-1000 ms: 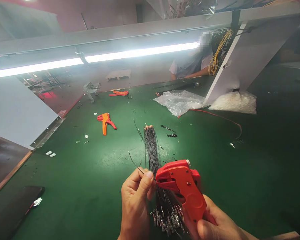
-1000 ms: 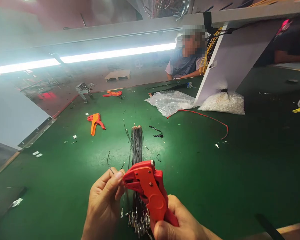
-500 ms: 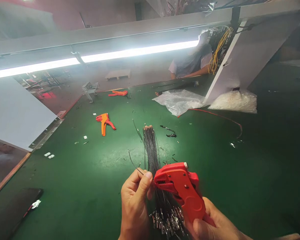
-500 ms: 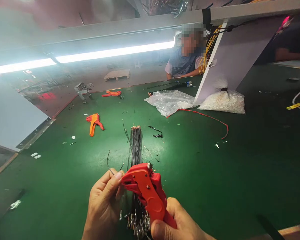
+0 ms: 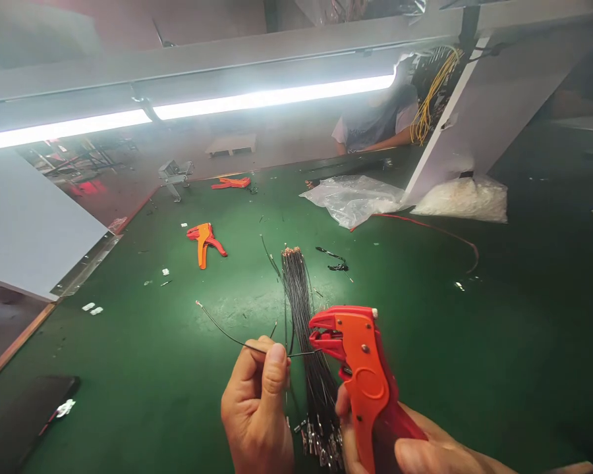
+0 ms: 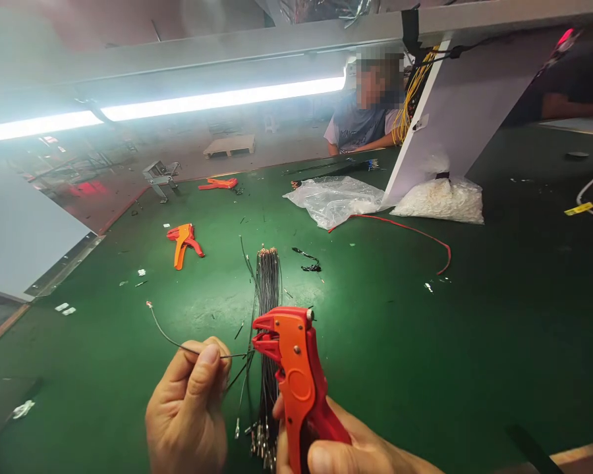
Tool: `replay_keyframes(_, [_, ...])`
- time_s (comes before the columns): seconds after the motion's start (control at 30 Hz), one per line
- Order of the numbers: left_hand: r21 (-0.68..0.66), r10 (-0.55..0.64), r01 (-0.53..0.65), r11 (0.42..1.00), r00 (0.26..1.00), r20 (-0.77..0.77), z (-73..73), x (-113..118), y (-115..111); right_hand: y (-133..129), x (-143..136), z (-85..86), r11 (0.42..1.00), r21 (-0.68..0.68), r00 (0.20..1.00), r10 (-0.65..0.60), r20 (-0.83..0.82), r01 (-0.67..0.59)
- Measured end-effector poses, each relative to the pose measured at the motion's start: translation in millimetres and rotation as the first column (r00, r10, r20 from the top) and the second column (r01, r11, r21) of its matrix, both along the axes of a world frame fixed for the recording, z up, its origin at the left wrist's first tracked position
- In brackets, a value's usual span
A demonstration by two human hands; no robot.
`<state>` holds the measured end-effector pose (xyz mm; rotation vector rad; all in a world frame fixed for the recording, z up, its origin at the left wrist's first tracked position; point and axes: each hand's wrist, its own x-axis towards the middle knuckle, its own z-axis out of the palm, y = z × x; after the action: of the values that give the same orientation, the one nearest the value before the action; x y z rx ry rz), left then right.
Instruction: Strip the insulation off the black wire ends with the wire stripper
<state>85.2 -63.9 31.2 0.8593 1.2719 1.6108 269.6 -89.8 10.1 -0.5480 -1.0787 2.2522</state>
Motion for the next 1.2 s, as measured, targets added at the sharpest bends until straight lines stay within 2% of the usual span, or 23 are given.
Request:
replay_keyframes(0.07, [-0.005,0.017,-0.017,1.000,1.000,-0.018,-0.2,-1.2,0.6,0.6,0.0,-3.7,0.999,0.041,0.999,0.034,0.038,-0.036])
replay_keyframes(0.2, [0.001,0.059,-0.059,0.998,0.998,0.010,3.3,-3.6,2.7,0.6,0.4,-14.1,0.997,-0.077,1.000,-0.029,-0.008,0.028])
replay_keyframes(0.3, [-0.033,0.041,-0.037,0.999,0.990,0.133,8.9,-5.7,5.1,1.1,4.6,-16.0,0.993,-0.105,0.998,-0.064,-0.025,0.061])
replay_keyframes(0.4, [-0.106,0.018,0.012,0.994,0.961,0.275,14.9,-7.7,7.8,1.0,6.9,-17.6,0.996,-0.064,0.998,-0.062,-0.004,0.062])
replay_keyframes(0.5, [-0.151,-0.013,0.070,0.986,0.936,0.351,19.4,-8.6,8.7,-0.9,3.7,-19.3,0.990,-0.079,0.991,-0.118,-0.063,0.113])
replay_keyframes(0.57, [-0.164,-0.037,0.107,0.981,0.923,0.382,21.4,-8.9,7.8,-2.4,0.3,-17.1,0.990,-0.104,0.992,-0.101,-0.080,0.092])
replay_keyframes(0.67, [-0.172,-0.050,0.134,0.976,0.905,0.421,23.0,-9.7,6.1,-3.7,-3.2,-11.1,0.990,-0.126,0.998,-0.058,0.026,0.061])
replay_keyframes(0.7, [-0.176,-0.055,0.144,0.974,0.900,0.433,23.2,-10.0,5.9,-3.8,-3.7,-10.1,0.977,-0.164,0.989,-0.125,0.081,0.137])
replay_keyframes(0.73, [-0.182,-0.059,0.154,0.971,0.895,0.443,23.3,-10.3,5.8,-3.8,-3.8,-10.2,0.975,-0.150,0.987,-0.157,0.042,0.162])
replay_keyframes(0.8, [-0.192,-0.066,0.173,0.966,0.883,0.465,23.3,-10.9,6.3,-3.2,-3.2,-12.4,0.995,-0.091,0.997,-0.053,-0.062,0.047])
replay_keyframes(0.87, [-0.202,-0.063,0.181,0.963,0.873,0.484,23.3,-11.0,7.1,-2.3,-2.0,-14.3,0.994,-0.082,0.993,-0.075,-0.087,0.068])
replay_keyframes(0.97, [-0.211,-0.069,0.199,0.957,0.863,0.501,24.0,-9.8,7.9,-1.6,-1.7,-11.5,0.992,-0.092,0.996,-0.089,0.003,0.088])
replay_keyframes(1.03, [-0.220,-0.069,0.204,0.954,0.862,0.502,24.4,-7.8,8.0,-2.0,-3.3,-7.6,0.997,-0.077,0.999,-0.024,0.031,0.027])
replay_keyframes(1.13, [-0.229,-0.047,0.191,0.954,0.855,0.517,24.4,-4.0,7.6,-2.7,-6.2,-3.3,0.989,-0.072,0.991,-0.124,0.042,0.127])
replay_keyframes(1.2, [-0.230,-0.040,0.191,0.954,0.843,0.536,24.2,-1.9,6.7,-1.6,-6.7,-1.3,0.990,-0.074,0.992,-0.114,0.054,0.118])
